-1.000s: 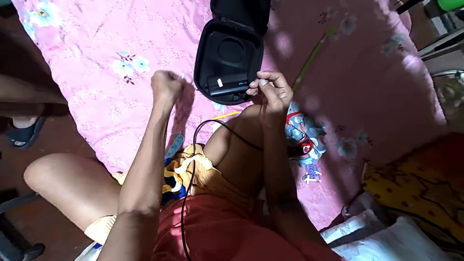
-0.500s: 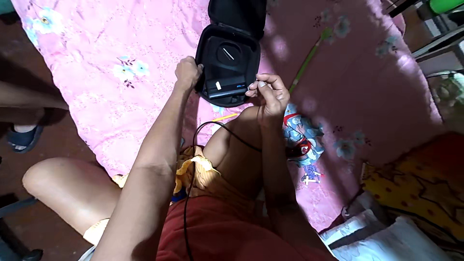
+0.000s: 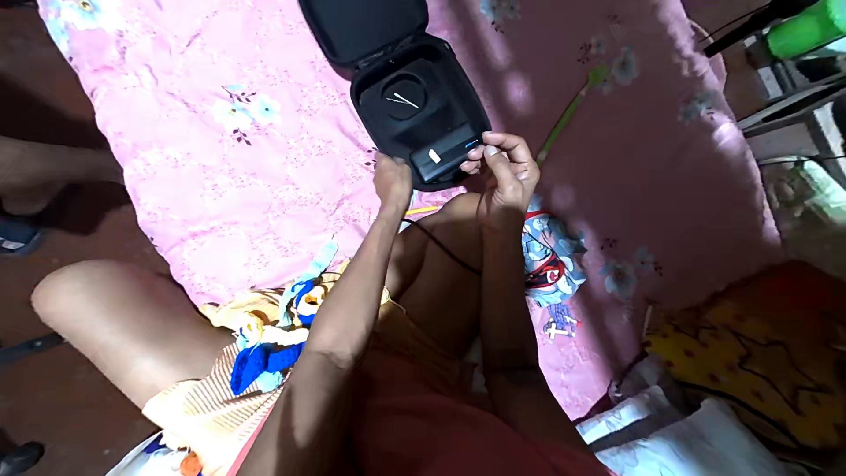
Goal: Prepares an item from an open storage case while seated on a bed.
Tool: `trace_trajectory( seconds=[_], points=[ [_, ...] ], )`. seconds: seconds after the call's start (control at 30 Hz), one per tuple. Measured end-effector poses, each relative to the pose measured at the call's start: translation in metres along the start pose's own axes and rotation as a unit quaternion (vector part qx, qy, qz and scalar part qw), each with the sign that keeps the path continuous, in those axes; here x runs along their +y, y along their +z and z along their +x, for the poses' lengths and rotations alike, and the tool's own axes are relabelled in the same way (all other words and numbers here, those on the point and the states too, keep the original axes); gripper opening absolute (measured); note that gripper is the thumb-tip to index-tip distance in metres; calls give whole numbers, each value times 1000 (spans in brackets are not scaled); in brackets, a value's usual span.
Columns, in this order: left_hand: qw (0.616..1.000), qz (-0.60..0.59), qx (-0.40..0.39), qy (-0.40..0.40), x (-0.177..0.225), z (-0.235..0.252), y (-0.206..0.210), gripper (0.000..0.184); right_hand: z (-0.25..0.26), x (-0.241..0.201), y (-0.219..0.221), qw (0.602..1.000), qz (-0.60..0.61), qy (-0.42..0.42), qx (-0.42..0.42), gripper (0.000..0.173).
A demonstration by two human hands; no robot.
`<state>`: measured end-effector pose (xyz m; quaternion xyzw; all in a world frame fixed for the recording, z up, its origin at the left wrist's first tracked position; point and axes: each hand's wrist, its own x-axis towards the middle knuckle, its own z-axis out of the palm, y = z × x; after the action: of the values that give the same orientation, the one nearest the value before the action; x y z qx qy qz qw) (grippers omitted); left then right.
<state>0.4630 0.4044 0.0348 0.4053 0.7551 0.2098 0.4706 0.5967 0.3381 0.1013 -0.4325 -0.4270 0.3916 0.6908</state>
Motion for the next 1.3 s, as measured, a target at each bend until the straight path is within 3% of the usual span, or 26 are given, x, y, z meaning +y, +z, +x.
trace_trajectory(
  seconds=[0.13,0.23,0.33,0.4,0.53,0.67,0.77,0.87,1.03,1.1,1.2,1.3],
  points=[
    [997,12,-70,41,-11,-6,9,56,2,3,-1,1000,7,-6,-10,24],
    [980,30,-171,101,-23,5,-17,58,6,6,-1,1000,-2,5,-20,23],
    [953,67,-242,170,-28,11,-78,55,0,-4,3,998,-50,26,-31,24],
    [952,82,-223,194,-40,17,-126,51,-11,-18,9,994,-81,52,-55,25],
    [955,147,-177,188,-88,8,-222,53,-9,-14,12,992,-89,50,-76,24],
    [945,195,-209,155,-145,-48,-273,56,-6,-13,23,981,-165,45,-89,23],
    [943,193,-241,122,-187,-91,-284,54,-7,-13,28,969,-217,42,-109,23],
    [937,215,-240,132,-230,-104,-282,62,-8,-10,30,956,-265,36,-120,23],
    [932,211,-231,185,-247,-120,-281,68,-15,-10,29,905,-398,27,-145,27],
    [928,196,-235,213,-253,-124,-286,56,-20,-13,31,882,-446,20,-153,28],
    [923,184,-162,297,-265,-124,-284,19,-4,-1,34,856,-492,-14,-155,30],
    [938,96,-98,318,-278,-123,-283,15,-4,1,32,842,-513,-26,-164,28]
  ],
)
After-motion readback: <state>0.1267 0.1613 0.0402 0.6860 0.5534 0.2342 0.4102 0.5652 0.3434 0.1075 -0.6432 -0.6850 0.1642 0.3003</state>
